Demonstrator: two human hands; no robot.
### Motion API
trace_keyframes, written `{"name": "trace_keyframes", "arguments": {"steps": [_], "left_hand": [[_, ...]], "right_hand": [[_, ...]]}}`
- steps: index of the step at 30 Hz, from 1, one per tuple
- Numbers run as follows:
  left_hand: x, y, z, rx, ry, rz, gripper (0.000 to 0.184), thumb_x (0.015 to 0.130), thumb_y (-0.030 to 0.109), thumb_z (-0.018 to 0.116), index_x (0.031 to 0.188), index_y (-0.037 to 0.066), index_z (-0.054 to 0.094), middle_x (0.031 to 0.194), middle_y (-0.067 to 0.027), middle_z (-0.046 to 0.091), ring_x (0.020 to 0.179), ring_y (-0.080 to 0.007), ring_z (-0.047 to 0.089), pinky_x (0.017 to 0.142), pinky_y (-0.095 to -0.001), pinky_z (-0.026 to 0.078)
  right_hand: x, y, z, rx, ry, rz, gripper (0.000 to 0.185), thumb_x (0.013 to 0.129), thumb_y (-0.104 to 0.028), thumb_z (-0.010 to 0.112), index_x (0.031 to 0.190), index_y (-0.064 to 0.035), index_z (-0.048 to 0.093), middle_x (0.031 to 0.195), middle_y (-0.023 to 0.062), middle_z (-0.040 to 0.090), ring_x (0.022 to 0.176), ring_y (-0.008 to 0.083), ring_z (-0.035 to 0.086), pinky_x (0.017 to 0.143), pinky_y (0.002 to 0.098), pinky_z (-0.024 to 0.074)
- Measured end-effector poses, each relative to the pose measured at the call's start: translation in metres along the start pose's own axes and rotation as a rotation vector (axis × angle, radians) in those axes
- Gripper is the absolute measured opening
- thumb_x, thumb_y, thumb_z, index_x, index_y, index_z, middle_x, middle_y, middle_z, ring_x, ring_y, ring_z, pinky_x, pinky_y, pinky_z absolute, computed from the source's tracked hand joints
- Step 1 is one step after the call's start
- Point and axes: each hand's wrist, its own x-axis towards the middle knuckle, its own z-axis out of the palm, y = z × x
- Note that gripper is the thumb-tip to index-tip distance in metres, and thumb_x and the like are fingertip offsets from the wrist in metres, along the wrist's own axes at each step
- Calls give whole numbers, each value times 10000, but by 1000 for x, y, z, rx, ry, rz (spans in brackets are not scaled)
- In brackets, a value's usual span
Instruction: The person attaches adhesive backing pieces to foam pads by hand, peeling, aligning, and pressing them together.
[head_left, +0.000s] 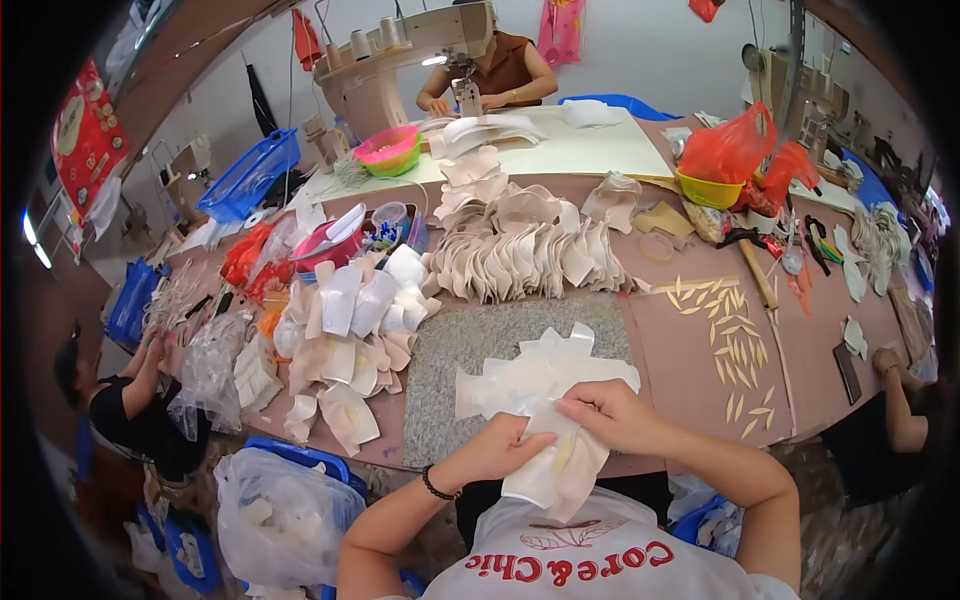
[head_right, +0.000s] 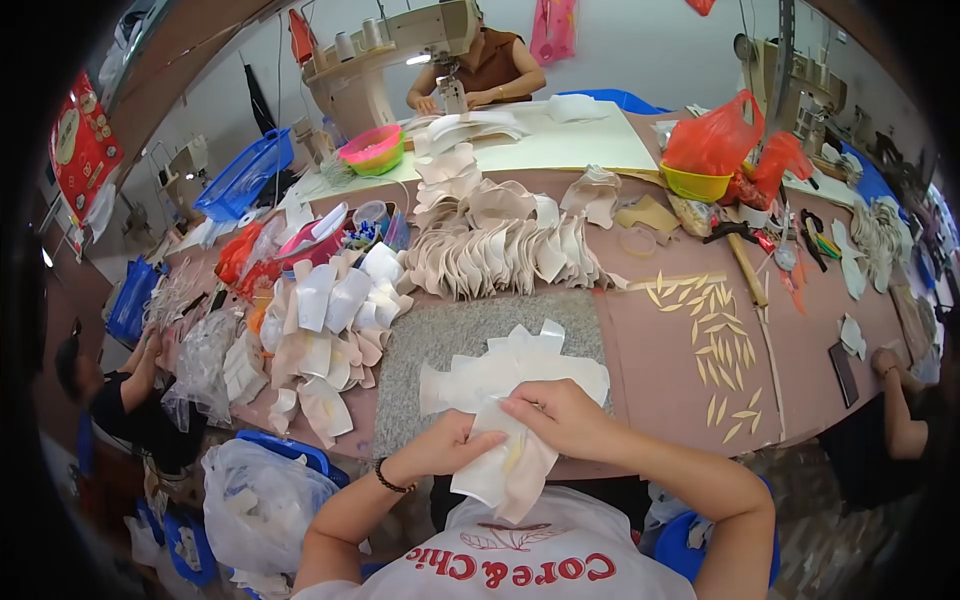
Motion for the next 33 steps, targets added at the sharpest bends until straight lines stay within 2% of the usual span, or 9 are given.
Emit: {"name": "trace_keyframes", "arguments": {"steps": [4,7,9,12,14,16,20,25,33], "left_hand": [[4,0,-9,79,9,-17,216,871,189,554,916,-11,623,617,-106,582,563,-119,532,552,-296,447],[6,16,-8,307,96,90,174,823,112,569,948,3,620,699,-142,616,600,-247,600,590,-332,477],[9,17,-4,351,271,274,277,751,34,580,1027,15,597,853,-164,632,746,-343,603,673,-366,490],[10,14,-5,393,385,327,373,724,1,585,1095,25,562,953,-170,610,840,-331,593,735,-369,482],[11,15,-3,465,425,365,419,686,8,600,1102,-1,549,967,-171,601,869,-334,582,751,-377,472],[20,18,-3,698,642,487,455,639,20,617,1088,-16,554,930,-157,604,809,-314,587,694,-371,481],[34,21,-2,840,722,458,421,613,9,615,1033,-11,589,879,-134,612,733,-296,583,651,-364,483],[56,18,-6,995,650,469,421,580,26,640,997,-14,595,758,-87,592,636,-231,565,552,-322,458],[70,18,-2,1054,503,459,416,582,35,632,988,-42,588,717,-81,573,593,-213,541,515,-318,440]], "right_hand": [[8,-9,-4,-285,-12,-243,243,861,-237,566,852,1,612,729,122,603,644,233,565,617,332,447],[8,-11,-7,-576,-30,-438,187,757,-208,629,834,-39,607,755,71,584,693,224,557,675,344,444],[9,-5,-9,-807,159,-798,212,633,-134,677,818,-52,612,730,34,549,687,224,552,640,335,433],[-3,-1,-22,-867,308,-1015,290,583,-108,631,864,-40,606,857,44,575,769,192,553,674,336,439],[-5,4,-23,-869,333,-1029,290,578,-95,633,861,-41,609,888,51,584,781,195,557,678,341,447],[-2,5,-20,-897,444,-893,297,584,-85,636,875,-37,603,879,56,581,777,209,560,685,353,453],[15,0,-10,-852,512,-540,351,583,-72,632,925,-18,582,911,82,586,836,241,570,739,379,448],[39,28,-11,-915,527,-567,349,627,-95,583,962,1,567,957,105,574,848,239,568,752,370,445],[54,65,-46,-951,303,-716,285,643,-146,560,897,-17,562,792,70,523,703,197,527,634,306,406]]}}
